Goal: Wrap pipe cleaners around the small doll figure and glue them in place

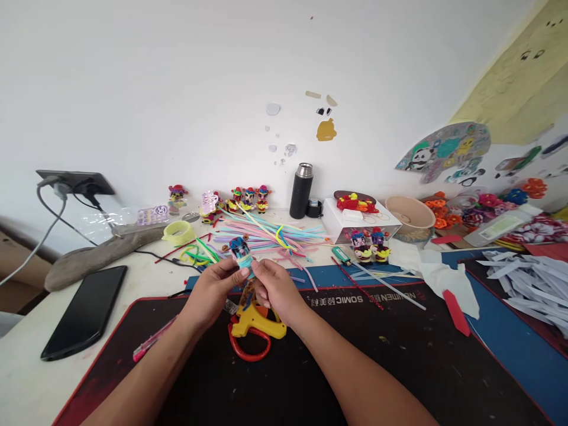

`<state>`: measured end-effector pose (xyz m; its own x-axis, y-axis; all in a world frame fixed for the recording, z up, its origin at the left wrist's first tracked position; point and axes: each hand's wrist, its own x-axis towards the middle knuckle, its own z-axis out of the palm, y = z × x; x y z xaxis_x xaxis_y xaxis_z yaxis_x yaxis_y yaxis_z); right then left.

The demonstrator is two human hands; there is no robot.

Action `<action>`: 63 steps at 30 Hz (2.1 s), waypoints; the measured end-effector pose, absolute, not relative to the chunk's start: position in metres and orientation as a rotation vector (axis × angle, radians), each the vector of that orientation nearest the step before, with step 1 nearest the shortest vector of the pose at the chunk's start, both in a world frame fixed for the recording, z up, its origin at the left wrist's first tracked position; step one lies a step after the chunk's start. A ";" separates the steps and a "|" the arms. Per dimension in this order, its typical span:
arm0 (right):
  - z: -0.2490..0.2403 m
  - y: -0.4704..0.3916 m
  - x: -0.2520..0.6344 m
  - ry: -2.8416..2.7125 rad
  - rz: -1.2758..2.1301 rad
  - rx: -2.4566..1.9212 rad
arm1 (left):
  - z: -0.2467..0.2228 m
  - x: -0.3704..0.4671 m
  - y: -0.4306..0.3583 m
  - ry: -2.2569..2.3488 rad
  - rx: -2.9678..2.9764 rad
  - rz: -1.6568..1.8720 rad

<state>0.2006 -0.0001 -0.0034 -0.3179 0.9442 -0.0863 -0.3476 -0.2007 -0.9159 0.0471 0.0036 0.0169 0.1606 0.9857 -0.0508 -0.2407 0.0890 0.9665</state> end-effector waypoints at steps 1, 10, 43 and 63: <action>-0.004 0.000 0.200 -1.043 1.685 -0.863 | 0.017 0.048 0.004 0.949 1.035 1.157; 0.000 -0.003 0.201 -1.072 1.719 -0.850 | 0.009 0.046 0.007 0.932 0.902 1.200; -0.001 -0.006 0.199 -1.020 1.798 -0.796 | 0.009 0.044 0.007 0.883 0.956 1.152; 0.000 -0.006 0.200 -1.061 1.783 -0.799 | 0.004 0.039 0.010 0.868 0.887 1.147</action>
